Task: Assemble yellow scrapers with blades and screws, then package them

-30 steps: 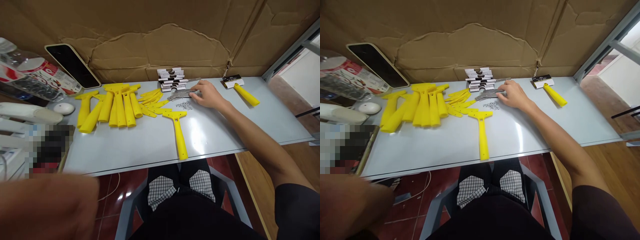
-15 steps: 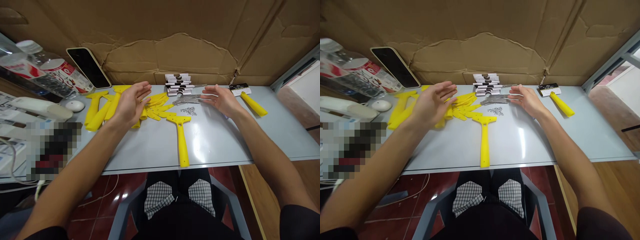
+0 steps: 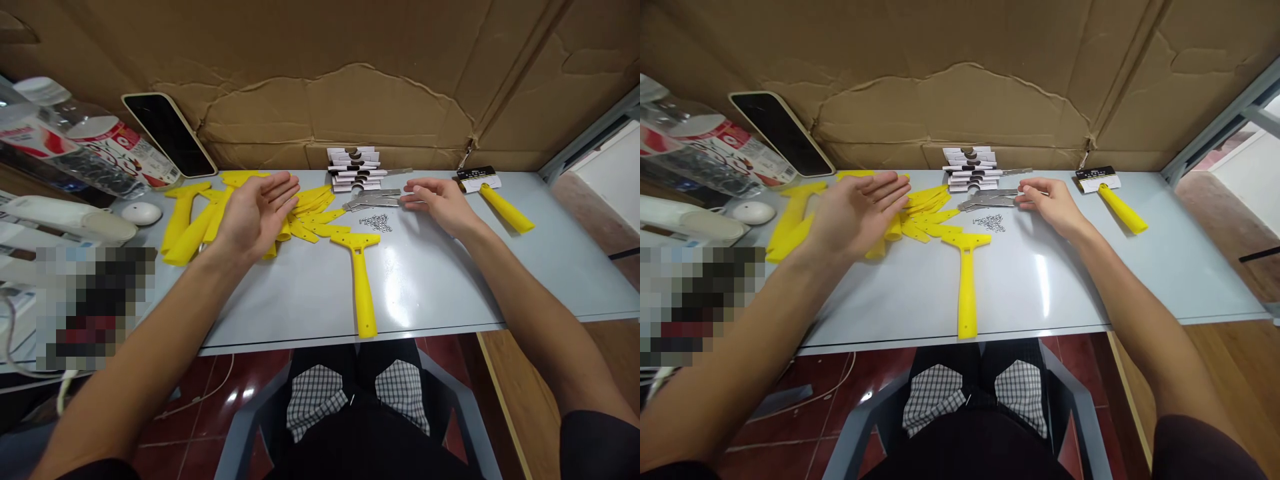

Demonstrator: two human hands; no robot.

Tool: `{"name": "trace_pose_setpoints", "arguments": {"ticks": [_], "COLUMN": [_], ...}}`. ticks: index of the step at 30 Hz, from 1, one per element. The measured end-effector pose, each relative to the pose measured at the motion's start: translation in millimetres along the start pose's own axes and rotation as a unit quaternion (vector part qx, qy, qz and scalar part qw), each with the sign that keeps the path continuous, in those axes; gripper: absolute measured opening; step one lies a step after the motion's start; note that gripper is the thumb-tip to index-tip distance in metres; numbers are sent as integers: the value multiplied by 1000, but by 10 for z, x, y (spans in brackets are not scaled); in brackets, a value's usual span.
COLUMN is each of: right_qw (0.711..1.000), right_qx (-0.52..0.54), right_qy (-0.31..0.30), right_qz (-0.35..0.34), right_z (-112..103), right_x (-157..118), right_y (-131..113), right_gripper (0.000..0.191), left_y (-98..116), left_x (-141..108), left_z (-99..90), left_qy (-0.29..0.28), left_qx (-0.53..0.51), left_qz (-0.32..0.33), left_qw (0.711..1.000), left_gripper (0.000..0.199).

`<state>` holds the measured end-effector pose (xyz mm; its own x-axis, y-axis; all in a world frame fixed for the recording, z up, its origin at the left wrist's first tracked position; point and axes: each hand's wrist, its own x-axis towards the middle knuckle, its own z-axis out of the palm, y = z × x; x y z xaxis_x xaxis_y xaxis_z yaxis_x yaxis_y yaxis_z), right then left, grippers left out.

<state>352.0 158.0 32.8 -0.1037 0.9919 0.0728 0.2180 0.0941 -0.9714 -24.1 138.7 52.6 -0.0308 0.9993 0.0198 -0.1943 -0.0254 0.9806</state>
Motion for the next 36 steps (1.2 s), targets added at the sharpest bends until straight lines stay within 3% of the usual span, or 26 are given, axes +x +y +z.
{"name": "trace_pose_setpoints", "arguments": {"ticks": [3,5,8,10,14,17,22,26,31,36], "right_qw": [1000,993,947,919,899,881,869,863,865,862], "right_qx": [-26,-113,-305,-372,-415,-452,-477,-490,-486,-486], "right_qy": [5,20,41,32,22,24,19,13,6,18], "right_qz": [-6,-30,-92,-127,-140,-137,-133,-124,-128,-144], "right_z": [28,28,25,36,82,120,158,160,170,196], "right_x": [-10,-16,-23,-27,-36,-37,-14,11,27,21], "right_y": [9,14,28,42,70,78,88,114,132,167], "right_gripper": [27,28,23,22,34,43,41,35,27,29], "left_y": [0,12,23,17,-28,-85,-200,-282,-339,-361], "left_x": [4,-17,-75,-127,-234,-273,-252,-253,-278,-261], "left_z": [12,39,92,129,198,225,200,174,177,173], "left_qy": [7,16,12,2,-25,-86,-194,-236,-252,-264], "left_qx": [-3,11,97,181,347,440,526,571,607,587], "left_qz": [2,4,17,48,163,230,246,265,260,263], "left_qw": [1000,1000,995,982,923,864,791,740,707,719], "left_gripper": [26,22,12,8,8,10,25,43,49,40]}}
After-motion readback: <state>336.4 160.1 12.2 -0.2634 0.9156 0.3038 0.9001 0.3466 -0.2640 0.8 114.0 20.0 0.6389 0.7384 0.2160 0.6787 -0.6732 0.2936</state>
